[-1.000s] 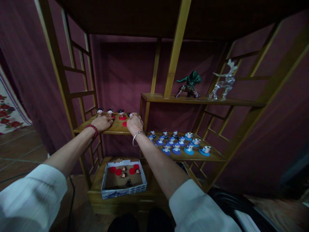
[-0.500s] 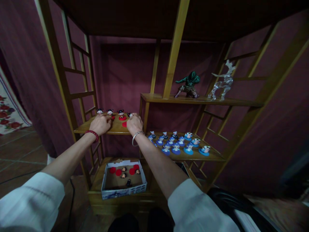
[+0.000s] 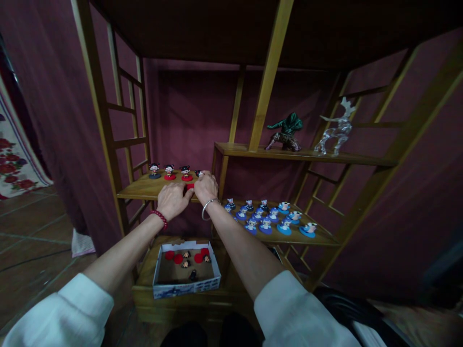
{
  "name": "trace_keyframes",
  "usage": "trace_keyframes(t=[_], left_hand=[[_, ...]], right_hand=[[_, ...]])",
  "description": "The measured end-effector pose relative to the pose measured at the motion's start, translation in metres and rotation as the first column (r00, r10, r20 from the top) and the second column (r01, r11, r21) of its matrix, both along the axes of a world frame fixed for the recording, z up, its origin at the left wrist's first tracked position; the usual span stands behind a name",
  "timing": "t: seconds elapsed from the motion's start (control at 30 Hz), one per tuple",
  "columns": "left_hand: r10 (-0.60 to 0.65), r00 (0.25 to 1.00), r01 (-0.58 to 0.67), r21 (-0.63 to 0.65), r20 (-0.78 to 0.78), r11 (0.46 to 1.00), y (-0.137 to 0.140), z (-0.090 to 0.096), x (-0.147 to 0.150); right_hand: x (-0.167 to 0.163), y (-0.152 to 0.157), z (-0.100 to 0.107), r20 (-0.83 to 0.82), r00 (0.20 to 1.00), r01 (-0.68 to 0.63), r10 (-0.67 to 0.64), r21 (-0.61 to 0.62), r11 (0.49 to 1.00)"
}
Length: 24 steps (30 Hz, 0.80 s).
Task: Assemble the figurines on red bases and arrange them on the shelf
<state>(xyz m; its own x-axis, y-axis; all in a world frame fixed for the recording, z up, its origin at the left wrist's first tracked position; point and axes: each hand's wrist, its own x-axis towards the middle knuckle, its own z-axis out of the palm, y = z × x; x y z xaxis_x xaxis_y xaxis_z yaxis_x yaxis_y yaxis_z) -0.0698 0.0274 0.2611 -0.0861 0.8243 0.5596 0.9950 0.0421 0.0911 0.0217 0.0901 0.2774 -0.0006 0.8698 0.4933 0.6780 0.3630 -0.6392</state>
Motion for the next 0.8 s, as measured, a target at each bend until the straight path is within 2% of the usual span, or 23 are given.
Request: trace_keyframes(t=[0.53, 0.8], left_hand=[[0.123, 0.981, -0.137, 0.087, 0.149, 0.987, -0.009, -0.001, 0.011], [0.107, 0.977, -0.127, 0.096, 0.186, 0.987, -0.007, -0.001, 0.009]], right_hand=[[0.001, -0.005, 0.000, 0.015, 1.000, -0.024, 0.023, 0.016, 1.000], [0.001, -0.006, 0.001, 0.025, 0.999, -0.032, 0.032, 0.031, 0.999]])
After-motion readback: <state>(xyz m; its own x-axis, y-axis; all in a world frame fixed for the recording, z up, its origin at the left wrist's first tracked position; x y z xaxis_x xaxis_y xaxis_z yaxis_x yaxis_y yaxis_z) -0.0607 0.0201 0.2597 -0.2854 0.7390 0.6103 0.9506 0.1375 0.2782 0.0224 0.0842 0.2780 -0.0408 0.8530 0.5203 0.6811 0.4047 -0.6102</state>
